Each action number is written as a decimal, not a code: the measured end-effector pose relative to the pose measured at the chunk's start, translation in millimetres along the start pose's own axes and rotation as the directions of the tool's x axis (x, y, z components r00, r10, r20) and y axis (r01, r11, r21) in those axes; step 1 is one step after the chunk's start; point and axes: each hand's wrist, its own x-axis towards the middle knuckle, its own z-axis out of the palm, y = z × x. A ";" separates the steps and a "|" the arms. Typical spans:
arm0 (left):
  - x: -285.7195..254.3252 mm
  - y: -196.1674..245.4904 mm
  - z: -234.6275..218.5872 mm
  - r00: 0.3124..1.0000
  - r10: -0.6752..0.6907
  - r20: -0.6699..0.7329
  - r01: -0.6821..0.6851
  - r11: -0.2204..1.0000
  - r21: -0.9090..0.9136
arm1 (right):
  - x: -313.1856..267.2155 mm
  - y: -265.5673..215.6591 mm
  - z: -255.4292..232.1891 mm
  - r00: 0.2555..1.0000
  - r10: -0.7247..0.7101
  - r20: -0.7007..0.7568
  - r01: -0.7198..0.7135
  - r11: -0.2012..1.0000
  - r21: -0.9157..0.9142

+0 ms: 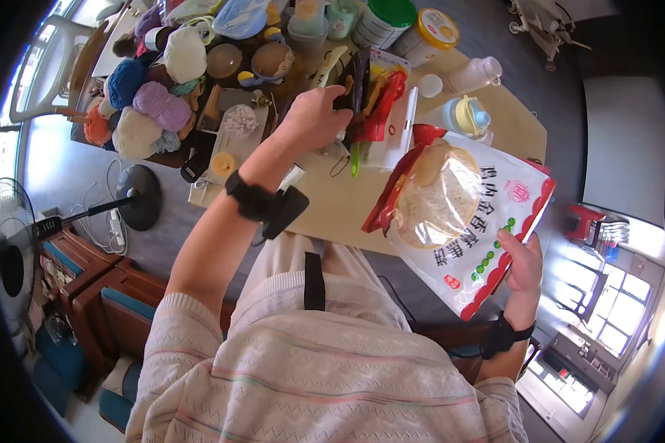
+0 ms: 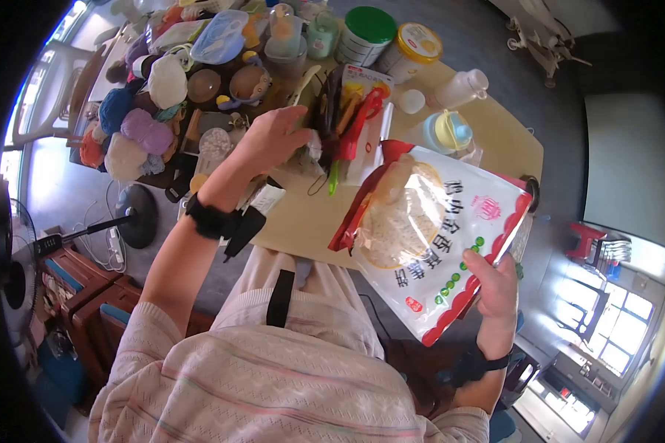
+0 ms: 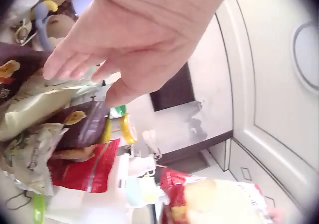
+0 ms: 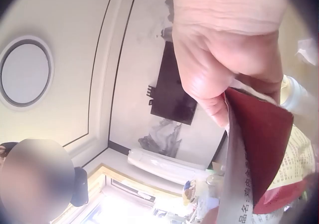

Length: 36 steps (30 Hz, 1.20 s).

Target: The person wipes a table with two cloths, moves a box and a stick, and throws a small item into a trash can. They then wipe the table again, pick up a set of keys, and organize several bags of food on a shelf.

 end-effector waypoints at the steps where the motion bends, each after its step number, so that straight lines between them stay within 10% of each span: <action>1: -10.1 13.4 -4.6 1.000 0.006 0.010 -0.006 1.000 0.004 | -2.3 1.6 1.4 0.999 0.023 0.043 -0.021 0.999 -0.049; 3: -37.9 47.7 -14.2 0.950 0.016 0.312 0.044 0.982 -0.186 | -8.1 4.1 8.2 0.999 0.034 0.035 -0.033 0.998 -0.047; 5: -65.6 54.2 9.0 0.927 0.295 0.232 -0.272 0.954 -0.126 | -11.3 8.2 11.2 0.995 0.087 0.057 -0.078 0.988 -0.136; 10: -107.9 56.0 61.0 0.745 0.411 0.525 -0.380 0.909 -0.173 | -12.2 29.3 24.0 0.991 0.111 0.071 -0.116 0.991 0.066; 19: -131.4 68.1 90.4 0.661 0.326 0.676 -0.461 0.887 0.024 | -30.6 58.6 19.2 0.981 0.191 0.041 -0.194 0.972 0.131; 36: -129.4 28.5 168.6 0.809 0.483 0.334 -0.477 0.872 -0.107 | 9.9 117.4 -3.6 0.982 0.186 -0.036 -0.170 0.948 0.269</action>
